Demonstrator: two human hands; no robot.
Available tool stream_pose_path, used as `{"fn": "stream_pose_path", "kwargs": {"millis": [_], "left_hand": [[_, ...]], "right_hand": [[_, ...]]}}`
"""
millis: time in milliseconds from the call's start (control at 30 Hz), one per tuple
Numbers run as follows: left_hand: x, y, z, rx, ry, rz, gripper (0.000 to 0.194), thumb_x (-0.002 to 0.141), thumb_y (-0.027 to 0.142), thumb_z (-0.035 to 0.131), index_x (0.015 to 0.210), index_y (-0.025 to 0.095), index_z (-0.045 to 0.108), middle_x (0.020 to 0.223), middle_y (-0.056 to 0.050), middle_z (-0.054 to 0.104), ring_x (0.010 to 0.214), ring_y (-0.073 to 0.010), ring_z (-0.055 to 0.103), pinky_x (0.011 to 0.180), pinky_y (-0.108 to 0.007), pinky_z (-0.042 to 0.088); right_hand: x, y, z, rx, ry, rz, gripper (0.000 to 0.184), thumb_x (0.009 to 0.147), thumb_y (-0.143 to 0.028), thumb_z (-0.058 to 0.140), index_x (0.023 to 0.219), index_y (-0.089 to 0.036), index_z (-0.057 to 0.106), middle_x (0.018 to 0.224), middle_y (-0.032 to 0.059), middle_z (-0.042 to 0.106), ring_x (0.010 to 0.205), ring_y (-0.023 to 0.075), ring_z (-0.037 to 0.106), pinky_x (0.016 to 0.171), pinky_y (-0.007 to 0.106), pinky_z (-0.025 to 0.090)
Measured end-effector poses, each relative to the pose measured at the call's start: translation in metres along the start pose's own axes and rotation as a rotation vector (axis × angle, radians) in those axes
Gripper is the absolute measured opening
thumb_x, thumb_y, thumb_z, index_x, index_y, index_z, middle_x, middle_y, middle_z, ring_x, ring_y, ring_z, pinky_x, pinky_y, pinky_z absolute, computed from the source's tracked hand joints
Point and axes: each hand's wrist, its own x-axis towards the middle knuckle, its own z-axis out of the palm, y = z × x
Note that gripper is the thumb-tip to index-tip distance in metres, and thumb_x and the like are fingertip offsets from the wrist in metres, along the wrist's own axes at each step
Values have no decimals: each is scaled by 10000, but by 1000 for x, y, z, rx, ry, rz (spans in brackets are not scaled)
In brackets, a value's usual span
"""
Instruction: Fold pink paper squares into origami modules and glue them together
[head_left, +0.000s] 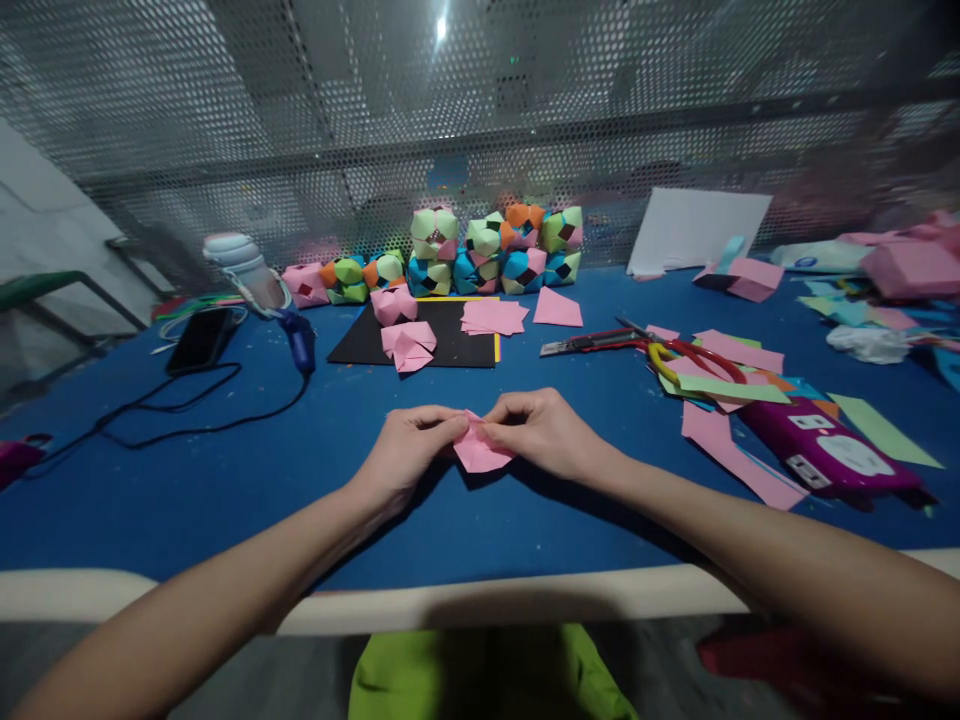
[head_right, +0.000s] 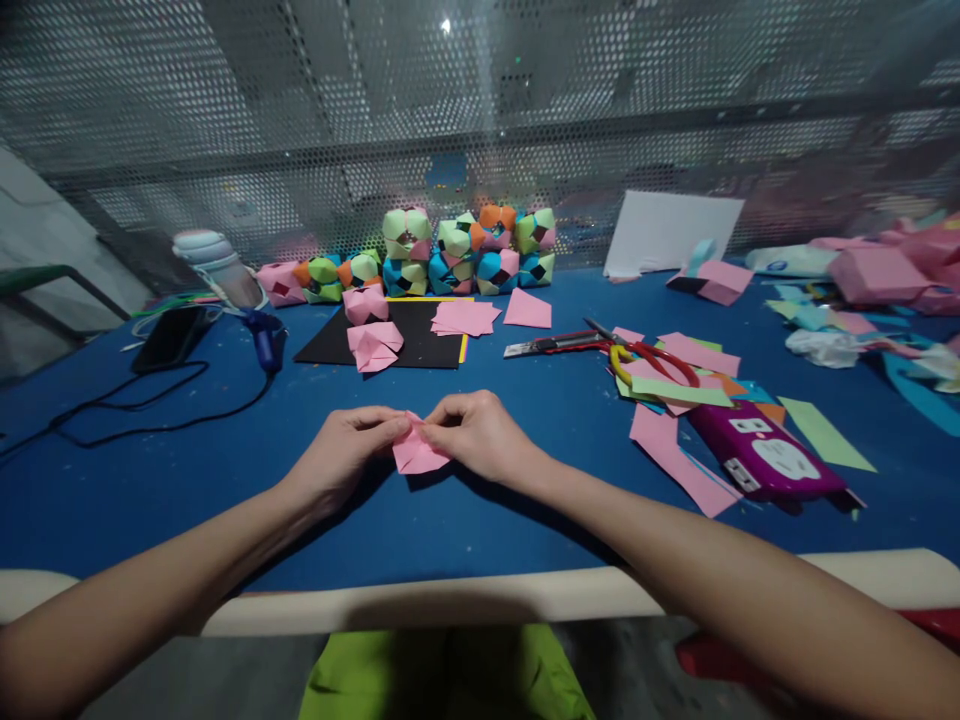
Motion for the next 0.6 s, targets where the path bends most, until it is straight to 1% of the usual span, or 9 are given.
{"fn": "stream_pose_path", "kwargs": {"millis": [167,267,367,467,600], "left_hand": [[1,1,-1,-72,-41,-100,187,626,301,740,707,133,727,748,-67,706,649,-133,592,660,-278,471],[2,2,-2,-69,-67,-142,180,614,287,754,685,125,720,700,-63,693,586,-111,571,607,-260,470],[2,3,-3,-48,-62,-136,181,605,283,760,670,121,715,679,-64,686,577,-111,569,596,-261,477],[2,3,-4,-36,-59,-116,187,598,283,764,696,131,720,695,-61,689,588,-111,573,599,-257,478],[5,4,-6,-12,-80,-126,238,561,299,787,723,135,727,675,-56,686,564,-114,567,595,-275,486]], "right_hand": [[0,1,-1,0,-48,-3,190,705,-290,604,636,-117,644,608,10,605,554,88,468,526,226,368],[1,2,-2,-9,-85,12,204,707,-302,601,637,-116,647,598,11,601,543,87,461,512,225,360],[2,3,-1,-16,-86,12,210,710,-310,599,635,-120,647,593,9,597,537,87,459,505,224,357],[1,2,-1,-12,-81,7,210,711,-312,598,632,-122,642,592,7,593,536,86,460,508,223,360],[0,2,-2,-23,-117,17,184,714,-283,588,638,-125,644,590,6,596,544,90,476,513,220,366]]}}
